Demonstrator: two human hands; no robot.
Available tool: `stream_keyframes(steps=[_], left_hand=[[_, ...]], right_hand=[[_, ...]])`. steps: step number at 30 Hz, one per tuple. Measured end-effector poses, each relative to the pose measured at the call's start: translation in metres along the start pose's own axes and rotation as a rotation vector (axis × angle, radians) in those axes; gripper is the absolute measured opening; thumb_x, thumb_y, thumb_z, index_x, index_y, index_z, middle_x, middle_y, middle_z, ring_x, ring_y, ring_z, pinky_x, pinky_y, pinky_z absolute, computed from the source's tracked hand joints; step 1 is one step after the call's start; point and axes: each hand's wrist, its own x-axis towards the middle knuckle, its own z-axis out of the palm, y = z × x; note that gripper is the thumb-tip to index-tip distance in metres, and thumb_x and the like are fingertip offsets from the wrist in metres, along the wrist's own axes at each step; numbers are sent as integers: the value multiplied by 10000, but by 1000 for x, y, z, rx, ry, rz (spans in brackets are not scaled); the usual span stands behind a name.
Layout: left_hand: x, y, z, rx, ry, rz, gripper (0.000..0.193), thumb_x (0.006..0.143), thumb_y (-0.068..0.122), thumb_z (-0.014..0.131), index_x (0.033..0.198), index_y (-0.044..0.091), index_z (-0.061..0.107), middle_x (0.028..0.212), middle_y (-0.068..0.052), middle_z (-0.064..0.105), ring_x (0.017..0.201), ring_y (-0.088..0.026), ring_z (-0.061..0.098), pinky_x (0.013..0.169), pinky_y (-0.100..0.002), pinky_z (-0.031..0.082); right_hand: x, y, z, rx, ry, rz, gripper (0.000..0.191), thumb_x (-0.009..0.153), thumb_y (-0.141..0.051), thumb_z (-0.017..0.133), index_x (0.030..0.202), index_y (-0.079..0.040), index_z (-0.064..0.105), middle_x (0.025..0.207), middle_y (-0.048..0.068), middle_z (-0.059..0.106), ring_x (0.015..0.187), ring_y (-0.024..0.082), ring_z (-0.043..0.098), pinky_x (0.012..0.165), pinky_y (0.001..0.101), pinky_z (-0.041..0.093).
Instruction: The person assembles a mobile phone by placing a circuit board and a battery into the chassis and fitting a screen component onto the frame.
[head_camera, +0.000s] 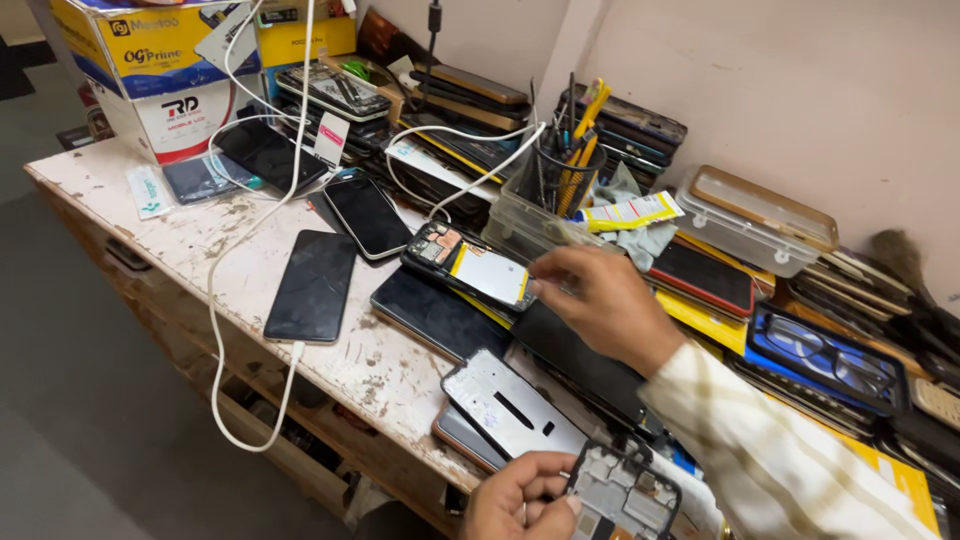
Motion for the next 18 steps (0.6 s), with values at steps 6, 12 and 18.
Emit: stream_keyframes(steps=[6,12,18], left_hand=[[13,-24,-39,-23,-165,10,456,891,41,701,1336,-7,611,1035,-141,799,914,-105,787,858,-258,637],[11,-41,-64,0,-198,35,437,946,80,654,1362,-37,590,1081,-163,786,953,-154,763,930,-315,609],[18,-48,-86,-120,-367,-5,498,983,97,613,1445,-37,483,1203,-172,732,1110,-168,730,1068,-331,563]], right_hand=[[50,14,45,-24,-70,8,251,900,-225,704,1078,-55,752,1015,144,739,921,270,732,815,396,577],[81,1,79,-89,-10,-78,299,891,-305,721,1042,-50,764,973,162,745,924,316,708,816,444,547],[100,-21,94,-150,-59,181,494,797,-507,793,956,-40,766,946,178,746,915,326,721,849,447,556]])
